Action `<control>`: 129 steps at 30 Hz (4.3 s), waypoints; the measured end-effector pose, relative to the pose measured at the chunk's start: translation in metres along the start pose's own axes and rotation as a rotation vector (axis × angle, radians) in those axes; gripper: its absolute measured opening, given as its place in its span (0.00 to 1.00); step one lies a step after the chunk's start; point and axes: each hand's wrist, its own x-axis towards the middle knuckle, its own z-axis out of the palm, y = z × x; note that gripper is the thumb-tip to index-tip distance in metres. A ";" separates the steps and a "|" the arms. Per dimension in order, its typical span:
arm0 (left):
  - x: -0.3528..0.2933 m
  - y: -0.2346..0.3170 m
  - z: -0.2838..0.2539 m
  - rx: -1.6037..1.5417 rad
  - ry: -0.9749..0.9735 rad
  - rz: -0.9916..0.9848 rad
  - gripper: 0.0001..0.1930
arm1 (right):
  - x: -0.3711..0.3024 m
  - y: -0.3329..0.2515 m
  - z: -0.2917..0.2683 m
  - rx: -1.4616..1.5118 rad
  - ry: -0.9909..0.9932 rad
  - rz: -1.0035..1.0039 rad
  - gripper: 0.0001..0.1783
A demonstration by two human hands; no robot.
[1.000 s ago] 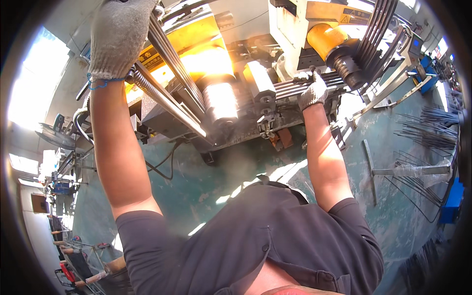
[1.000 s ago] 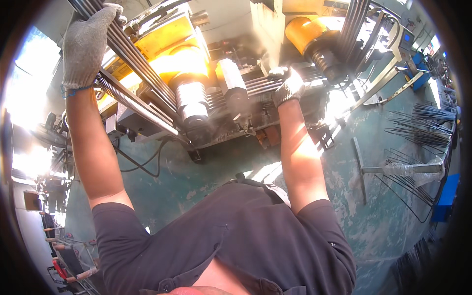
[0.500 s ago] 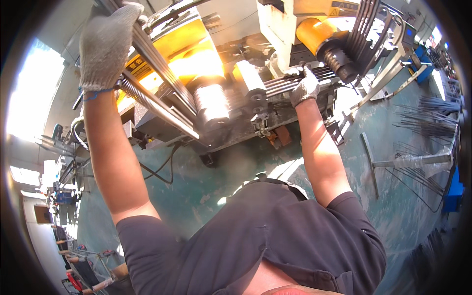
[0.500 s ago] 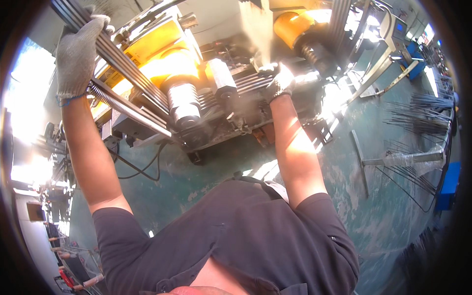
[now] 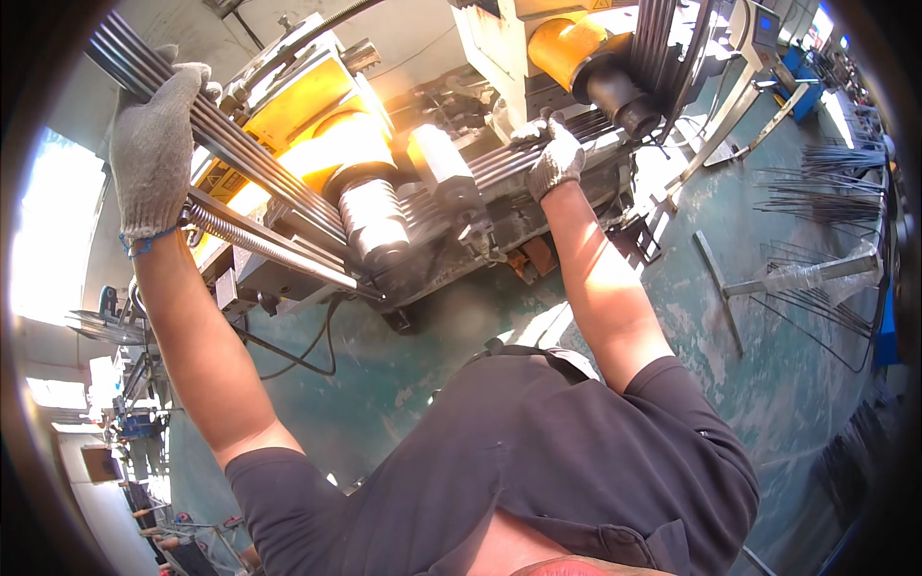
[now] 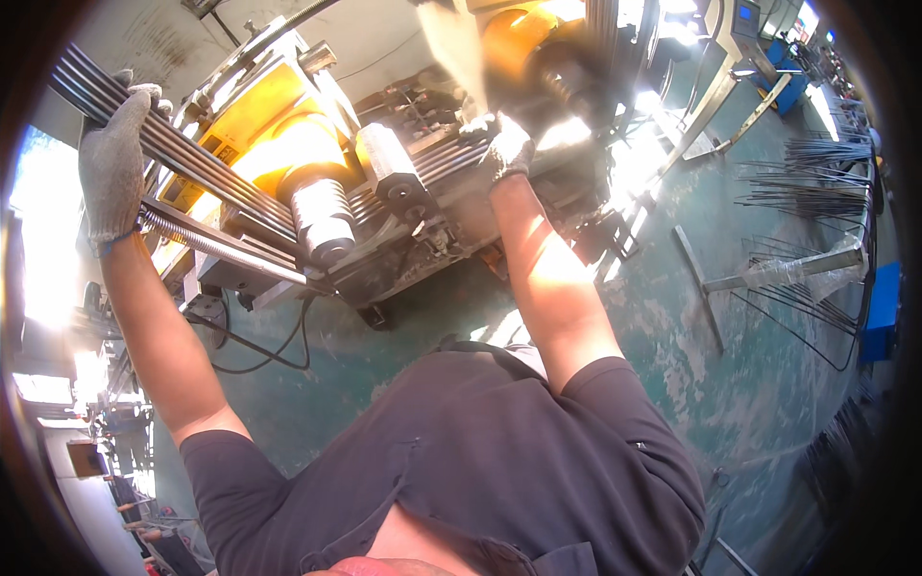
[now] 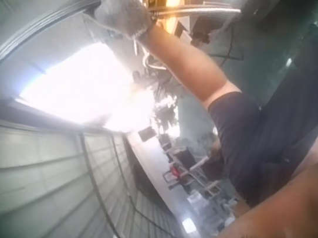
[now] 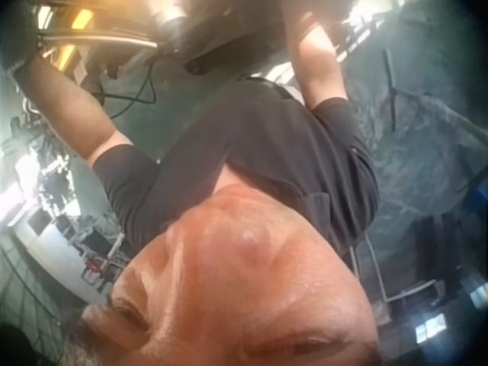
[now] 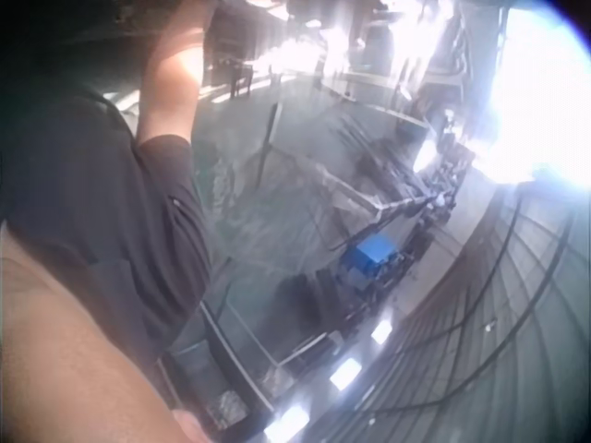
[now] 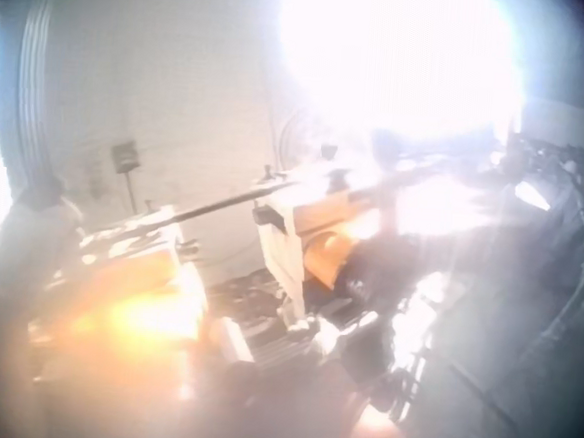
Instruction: The person repeatedly feeds bundles of long metal rods into a bending machine, removes the bent pieces, and stacks them. The person also measures a bent rod against a wooden board and uses a tape measure to check dimensions.
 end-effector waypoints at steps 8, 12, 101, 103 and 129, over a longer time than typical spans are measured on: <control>0.019 0.012 0.007 -0.346 -0.064 -0.026 0.17 | 0.159 -0.034 -0.155 -0.678 -0.132 -0.491 0.14; 0.000 -0.028 -0.019 -0.228 -0.151 -0.172 0.19 | 0.086 0.034 -0.115 -0.301 0.040 -0.140 0.13; -0.728 0.520 0.738 -0.766 -0.824 -1.517 0.15 | -0.232 -1.348 -0.296 -2.355 1.115 -0.864 0.21; -0.691 0.527 0.767 -0.880 -0.625 -1.594 0.19 | -0.212 -1.394 -0.291 -2.377 1.149 -0.770 0.17; -0.726 0.536 0.652 -0.525 -0.201 -1.533 0.19 | -0.272 -1.125 -0.629 -2.820 0.790 0.449 0.31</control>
